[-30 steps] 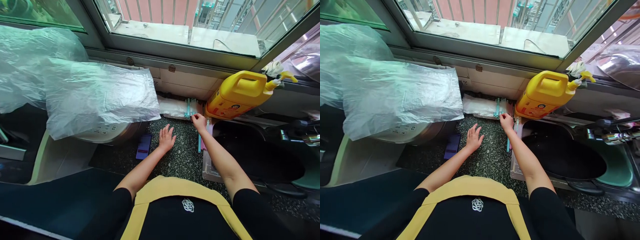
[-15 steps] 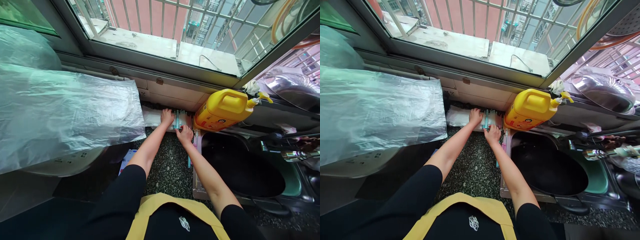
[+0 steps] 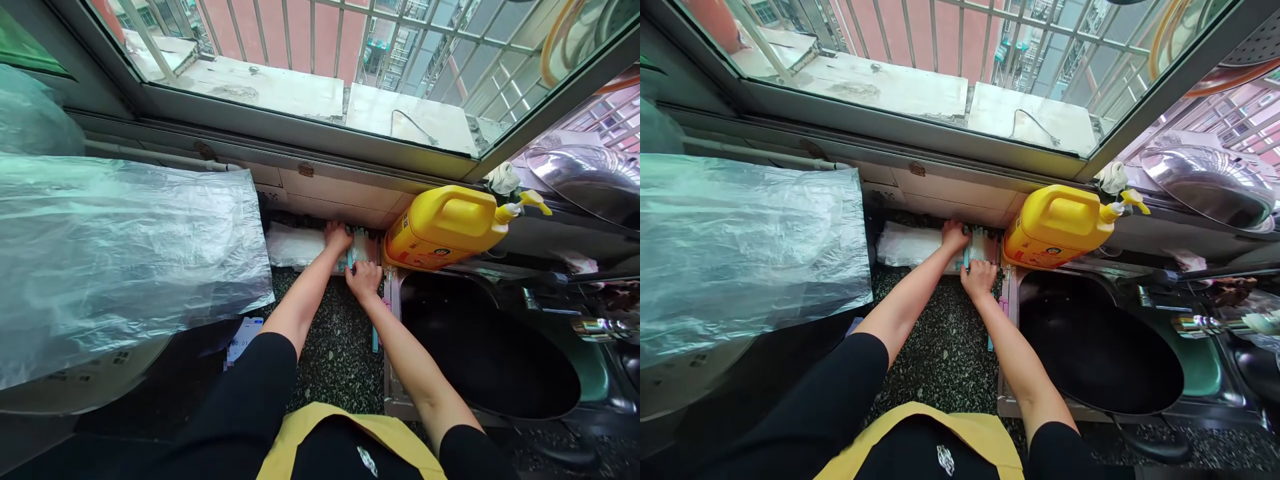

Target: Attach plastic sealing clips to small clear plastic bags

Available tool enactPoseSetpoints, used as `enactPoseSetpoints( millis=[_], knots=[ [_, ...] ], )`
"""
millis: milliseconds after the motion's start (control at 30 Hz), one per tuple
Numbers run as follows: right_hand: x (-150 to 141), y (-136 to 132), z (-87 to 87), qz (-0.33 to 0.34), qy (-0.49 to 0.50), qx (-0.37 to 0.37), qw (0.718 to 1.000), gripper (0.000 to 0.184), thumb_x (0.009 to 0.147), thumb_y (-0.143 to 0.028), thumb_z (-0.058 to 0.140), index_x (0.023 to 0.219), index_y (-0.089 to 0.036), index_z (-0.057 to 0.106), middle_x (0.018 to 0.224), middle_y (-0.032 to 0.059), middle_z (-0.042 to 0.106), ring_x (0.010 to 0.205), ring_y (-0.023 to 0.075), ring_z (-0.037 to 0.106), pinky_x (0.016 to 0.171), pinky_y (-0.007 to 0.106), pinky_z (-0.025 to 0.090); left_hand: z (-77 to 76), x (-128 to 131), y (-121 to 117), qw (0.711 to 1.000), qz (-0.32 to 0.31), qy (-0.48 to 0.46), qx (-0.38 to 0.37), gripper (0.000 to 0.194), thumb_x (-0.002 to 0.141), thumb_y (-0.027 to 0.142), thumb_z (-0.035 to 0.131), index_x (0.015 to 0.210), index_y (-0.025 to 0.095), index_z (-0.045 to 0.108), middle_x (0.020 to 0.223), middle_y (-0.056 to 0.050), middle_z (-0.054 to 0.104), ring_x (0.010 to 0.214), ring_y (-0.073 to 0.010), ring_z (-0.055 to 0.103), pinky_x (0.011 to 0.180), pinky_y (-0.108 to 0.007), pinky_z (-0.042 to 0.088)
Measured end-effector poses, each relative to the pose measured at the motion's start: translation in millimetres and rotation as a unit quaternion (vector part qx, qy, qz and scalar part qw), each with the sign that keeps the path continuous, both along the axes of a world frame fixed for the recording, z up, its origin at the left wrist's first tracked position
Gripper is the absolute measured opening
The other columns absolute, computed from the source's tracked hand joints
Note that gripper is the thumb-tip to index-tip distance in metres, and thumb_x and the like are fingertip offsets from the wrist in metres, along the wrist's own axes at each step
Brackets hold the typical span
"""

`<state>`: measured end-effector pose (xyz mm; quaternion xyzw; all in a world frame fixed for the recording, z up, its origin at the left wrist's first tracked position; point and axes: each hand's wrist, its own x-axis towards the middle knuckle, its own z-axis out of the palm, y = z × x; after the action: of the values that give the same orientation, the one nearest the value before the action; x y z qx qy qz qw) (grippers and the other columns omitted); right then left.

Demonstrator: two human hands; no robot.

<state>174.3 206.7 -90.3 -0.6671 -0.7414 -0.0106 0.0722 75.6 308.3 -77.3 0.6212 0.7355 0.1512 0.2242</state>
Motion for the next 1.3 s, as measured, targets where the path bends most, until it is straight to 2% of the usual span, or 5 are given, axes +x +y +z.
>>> enactPoseSetpoints(
  millis=[200,467,833,1067,1300],
  knots=[
    [2.3,-7.1,7.5,0.013,0.012,0.037,0.999,0.027,0.081,-0.037,0.047,0.072,-0.016,0.062,0.071,0.0087,0.064,0.074,0.0210,0.051,0.066,0.032,0.024,5.0,-3.1,-7.9,0.998,0.027,-0.041,0.042,0.030,0.072,0.030,0.056,0.097,0.015,0.062,0.113,-0.013,0.057,0.112,-0.0278,0.045,0.092,-0.038,0.036],
    [11.8,-39.5,36.4,0.037,0.045,0.109,0.992,0.025,0.079,-0.035,0.050,0.064,-0.018,0.059,0.063,0.0048,0.059,0.068,0.0184,0.048,0.064,0.031,0.023,38.3,-7.3,-46.1,0.985,0.061,-0.132,0.090,0.022,0.071,0.027,0.060,0.091,0.018,0.057,0.103,-0.011,0.062,0.105,-0.0254,0.051,0.089,-0.037,0.037],
    [36.8,-127.7,81.4,0.112,0.070,0.161,0.978,0.024,0.079,-0.035,0.053,0.063,-0.019,0.057,0.060,0.0008,0.058,0.066,0.0160,0.048,0.067,0.031,0.024,63.4,-21.1,-157.1,0.917,0.073,-0.369,0.128,0.027,0.070,0.025,0.061,0.091,0.017,0.047,0.075,-0.001,0.059,0.072,-0.0140,0.058,0.070,-0.027,0.044],
    [44.0,-185.8,86.5,0.147,0.108,0.156,0.971,0.022,0.081,-0.034,0.053,0.066,-0.019,0.058,0.062,0.0005,0.060,0.066,0.0152,0.050,0.069,0.031,0.026,64.5,-30.0,-230.7,0.841,0.092,-0.522,0.105,0.029,0.067,0.023,0.061,0.090,0.019,0.044,0.071,0.002,0.060,0.067,-0.0118,0.060,0.068,-0.025,0.046],
    [41.1,-219.6,88.7,0.157,0.125,0.128,0.971,0.021,0.082,-0.035,0.053,0.070,-0.019,0.059,0.065,0.0009,0.061,0.067,0.0149,0.050,0.070,0.031,0.027,67.3,-41.9,-276.4,0.814,0.133,-0.561,0.069,0.033,0.063,0.028,0.064,0.089,0.019,0.047,0.071,0.002,0.062,0.067,-0.0121,0.060,0.066,-0.025,0.046]
  ],
)
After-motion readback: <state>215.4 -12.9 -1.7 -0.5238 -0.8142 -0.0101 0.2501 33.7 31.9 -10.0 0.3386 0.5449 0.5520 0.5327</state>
